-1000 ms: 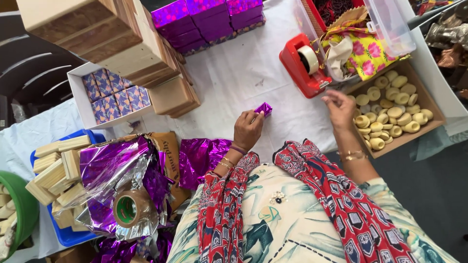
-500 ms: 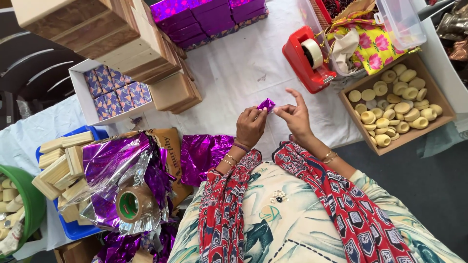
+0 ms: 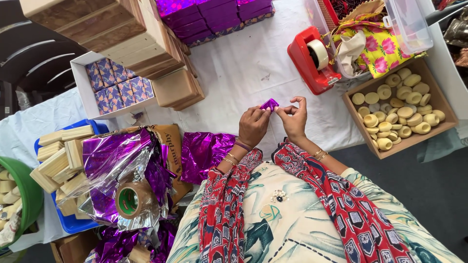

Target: The person wraps small wooden blocks in shiny purple foil. They fold the foil around each block, secure it with clear tape from a dispenser, and place the finished wrapped items into a stack of purple boxes.

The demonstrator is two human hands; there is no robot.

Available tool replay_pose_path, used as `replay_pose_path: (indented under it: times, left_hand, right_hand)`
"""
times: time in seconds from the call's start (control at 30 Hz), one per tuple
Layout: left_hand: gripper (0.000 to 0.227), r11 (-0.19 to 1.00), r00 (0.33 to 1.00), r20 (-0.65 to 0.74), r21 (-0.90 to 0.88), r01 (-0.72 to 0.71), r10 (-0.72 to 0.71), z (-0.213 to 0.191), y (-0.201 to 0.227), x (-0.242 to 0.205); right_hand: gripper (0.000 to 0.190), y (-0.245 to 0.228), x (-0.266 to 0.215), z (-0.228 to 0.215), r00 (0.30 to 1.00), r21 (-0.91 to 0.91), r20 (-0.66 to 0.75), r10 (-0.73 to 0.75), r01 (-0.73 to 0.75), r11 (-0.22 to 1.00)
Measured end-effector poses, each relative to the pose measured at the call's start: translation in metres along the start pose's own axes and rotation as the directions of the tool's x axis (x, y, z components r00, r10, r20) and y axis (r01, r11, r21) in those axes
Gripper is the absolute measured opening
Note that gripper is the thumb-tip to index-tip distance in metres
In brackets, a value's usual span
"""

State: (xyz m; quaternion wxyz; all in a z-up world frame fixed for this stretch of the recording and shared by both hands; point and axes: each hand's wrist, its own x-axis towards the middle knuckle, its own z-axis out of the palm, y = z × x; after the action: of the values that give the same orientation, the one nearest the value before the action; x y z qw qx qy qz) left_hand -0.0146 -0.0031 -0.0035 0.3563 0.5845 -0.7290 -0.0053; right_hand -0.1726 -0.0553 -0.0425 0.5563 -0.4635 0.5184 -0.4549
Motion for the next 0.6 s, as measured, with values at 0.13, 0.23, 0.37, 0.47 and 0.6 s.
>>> replay_pose_path:
  times: [0.13, 0.23, 0.37, 0.47, 0.6]
  left_hand:
    - [0.026, 1.0, 1.0, -0.01, -0.016, 0.008, -0.008, 0.003, 0.0, -0.002]
    - [0.027, 1.0, 1.0, -0.011, -0.01, 0.012, -0.012, -0.001, 0.002, 0.001]
    - [0.038, 1.0, 1.0, 0.006, 0.017, -0.007, 0.006, -0.005, 0.004, 0.001]
    - [0.036, 0.998, 0.999, 0.001, 0.05, -0.034, 0.034, -0.001, -0.001, -0.002]
    - [0.035, 0.998, 0.999, 0.023, 0.052, -0.039, 0.038, -0.002, -0.001, -0.002]
  right_hand:
    - [0.048, 0.007, 0.002, -0.004, 1.0, -0.019, 0.0, 0.014, -0.014, 1.0]
    - [0.046, 0.017, 0.005, -0.007, 0.999, 0.005, 0.035, -0.014, 0.014, 1.0]
    - [0.04, 0.032, 0.011, -0.014, 0.992, 0.147, 0.125, 0.007, -0.025, 0.989]
    - [0.034, 0.029, 0.018, -0.016, 0.977, 0.282, 0.214, 0.019, -0.08, 0.956]
    - [0.025, 0.04, 0.034, -0.029, 0.966, 0.034, 0.258, 0.0, -0.009, 0.999]
